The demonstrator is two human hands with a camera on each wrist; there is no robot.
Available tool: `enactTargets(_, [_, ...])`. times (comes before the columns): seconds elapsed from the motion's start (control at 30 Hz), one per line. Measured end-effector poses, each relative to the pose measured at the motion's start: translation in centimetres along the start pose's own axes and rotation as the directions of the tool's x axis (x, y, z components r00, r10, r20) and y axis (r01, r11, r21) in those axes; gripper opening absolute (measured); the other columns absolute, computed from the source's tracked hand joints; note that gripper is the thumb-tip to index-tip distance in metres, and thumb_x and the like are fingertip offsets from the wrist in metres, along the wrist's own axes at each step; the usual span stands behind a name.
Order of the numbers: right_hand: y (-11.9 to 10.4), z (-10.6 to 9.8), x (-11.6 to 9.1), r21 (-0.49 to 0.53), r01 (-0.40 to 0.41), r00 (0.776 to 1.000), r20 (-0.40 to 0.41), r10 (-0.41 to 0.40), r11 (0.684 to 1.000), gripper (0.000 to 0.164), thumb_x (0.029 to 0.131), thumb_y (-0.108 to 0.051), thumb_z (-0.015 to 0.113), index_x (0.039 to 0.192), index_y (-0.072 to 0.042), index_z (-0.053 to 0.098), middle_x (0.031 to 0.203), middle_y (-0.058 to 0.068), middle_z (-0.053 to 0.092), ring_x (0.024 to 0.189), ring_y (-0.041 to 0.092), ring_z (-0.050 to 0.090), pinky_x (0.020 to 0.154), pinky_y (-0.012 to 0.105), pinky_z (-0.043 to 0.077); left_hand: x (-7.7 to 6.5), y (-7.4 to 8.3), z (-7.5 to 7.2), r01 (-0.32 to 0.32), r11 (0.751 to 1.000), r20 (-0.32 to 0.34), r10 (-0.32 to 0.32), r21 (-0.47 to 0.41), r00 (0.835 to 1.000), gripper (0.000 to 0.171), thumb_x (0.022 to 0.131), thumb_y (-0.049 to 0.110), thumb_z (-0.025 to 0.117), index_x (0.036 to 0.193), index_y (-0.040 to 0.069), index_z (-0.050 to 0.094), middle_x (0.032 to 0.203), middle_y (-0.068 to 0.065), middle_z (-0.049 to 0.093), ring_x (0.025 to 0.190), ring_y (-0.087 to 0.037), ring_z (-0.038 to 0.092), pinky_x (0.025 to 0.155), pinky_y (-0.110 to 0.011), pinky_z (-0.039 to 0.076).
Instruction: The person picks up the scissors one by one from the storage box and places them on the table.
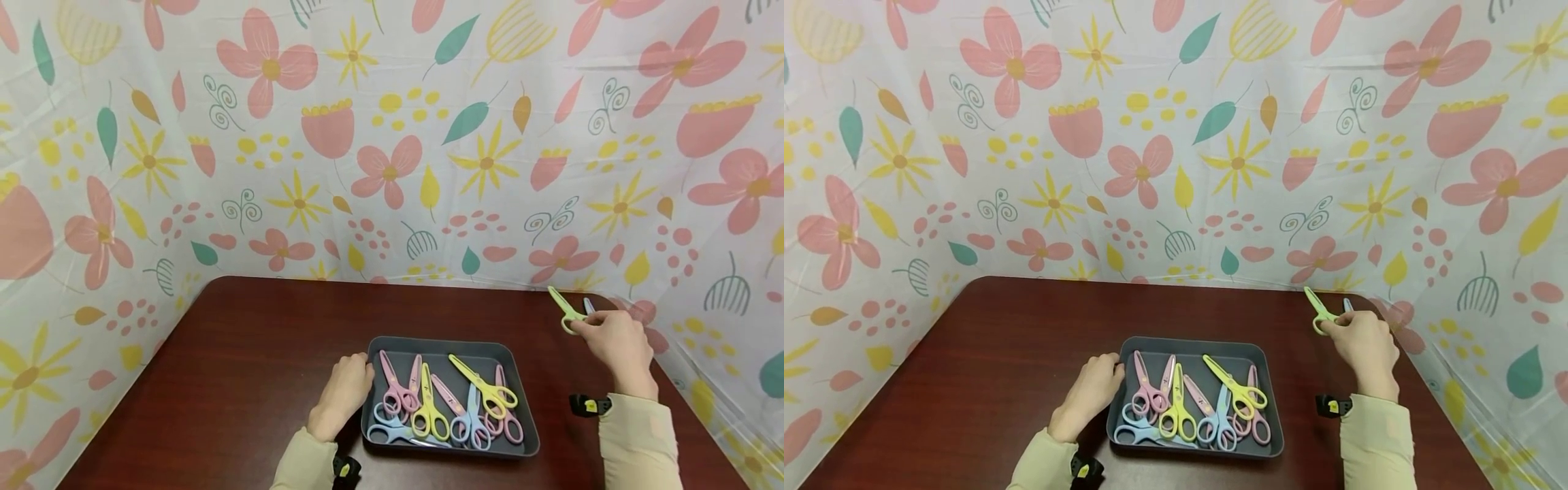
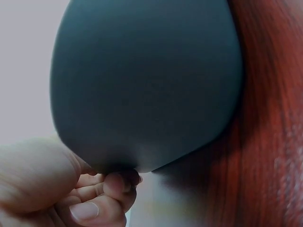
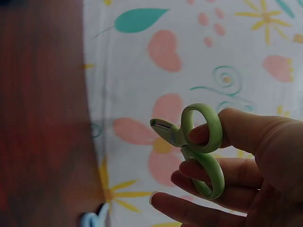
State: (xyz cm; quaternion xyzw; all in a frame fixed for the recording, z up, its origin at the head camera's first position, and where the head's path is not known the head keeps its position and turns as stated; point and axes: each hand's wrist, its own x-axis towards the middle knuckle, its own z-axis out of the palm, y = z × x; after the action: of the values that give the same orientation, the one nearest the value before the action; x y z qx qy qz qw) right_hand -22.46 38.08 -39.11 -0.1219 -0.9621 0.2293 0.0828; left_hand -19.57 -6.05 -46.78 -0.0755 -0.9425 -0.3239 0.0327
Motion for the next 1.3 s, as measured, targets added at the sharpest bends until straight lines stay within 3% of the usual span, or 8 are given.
enactTargets(0.33, [1.8, 1.9, 2.4, -0.017, -0.036, 0.997, 0.069, 0.038, 0.999, 0.040, 0.088, -0.050, 0.064, 0.084, -0.011, 0.071, 0.077, 0.012, 0.061, 0.071, 0.033, 0.055, 0.053, 0.047, 0.040, 0.1, -0.1, 0.0, -0.021, 1.000, -0.026, 0.022, 0.016, 0.999, 0.012, 0.093, 0.006, 0.057, 0.089, -0.002, 0.065, 0.063, -0.004, 0.052, 0.054, -0.018, 0.050, 0.050, -0.033, 0.042])
enactTargets(0.57, [2.1, 3.2, 4.1, -0.044, -0.061, 0.992, 0.106, 0.066, 0.997, 0.041, 0.087, -0.048, 0.064, 0.092, -0.008, 0.071, 0.089, 0.021, 0.063, 0.082, 0.041, 0.058, 0.058, 0.052, 0.040, 0.2, -0.2, 0.0, -0.008, 1.000, -0.009, 0.009, 0.012, 1.000, 0.012, 0.093, 0.006, 0.058, 0.092, -0.003, 0.065, 0.066, -0.005, 0.054, 0.056, -0.019, 0.052, 0.052, -0.034, 0.043])
enactTargets(0.83, [2.3, 3.8, 4.4, -0.060, -0.056, 0.989, 0.133, 0.064, 0.997, 0.041, 0.088, -0.044, 0.063, 0.096, -0.005, 0.071, 0.094, 0.026, 0.062, 0.084, 0.046, 0.057, 0.062, 0.057, 0.039, 0.1, -0.1, 0.0, -0.007, 1.000, 0.004, 0.007, -0.001, 1.000, 0.013, 0.094, 0.006, 0.057, 0.094, -0.005, 0.065, 0.063, -0.004, 0.051, 0.053, -0.018, 0.050, 0.049, -0.032, 0.042])
enactTargets(1.1, [2.5, 4.9, 4.9, -0.086, -0.019, 0.992, 0.119, 0.029, 0.996, 0.032, 0.087, -0.038, 0.064, 0.072, -0.010, 0.065, 0.079, 0.020, 0.059, 0.078, 0.046, 0.057, 0.070, 0.066, 0.034, 0.2, -0.2, 0.1, -0.016, 1.000, -0.016, 0.016, 0.009, 1.000, 0.013, 0.094, 0.007, 0.057, 0.089, -0.002, 0.065, 0.064, -0.005, 0.052, 0.055, -0.019, 0.051, 0.051, -0.034, 0.043])
enactTargets(1.3, [2.8, 5.9, 5.1, -0.123, 0.005, 0.993, 0.117, 0.009, 0.992, 0.029, 0.086, -0.034, 0.064, 0.067, -0.012, 0.064, 0.075, 0.018, 0.060, 0.078, 0.044, 0.057, 0.070, 0.070, 0.034, 0.1, -0.3, 0.2, -0.017, 1.000, -0.015, 0.017, 0.009, 1.000, 0.013, 0.094, 0.007, 0.056, 0.087, -0.001, 0.064, 0.063, -0.003, 0.050, 0.054, -0.019, 0.050, 0.051, -0.034, 0.042])
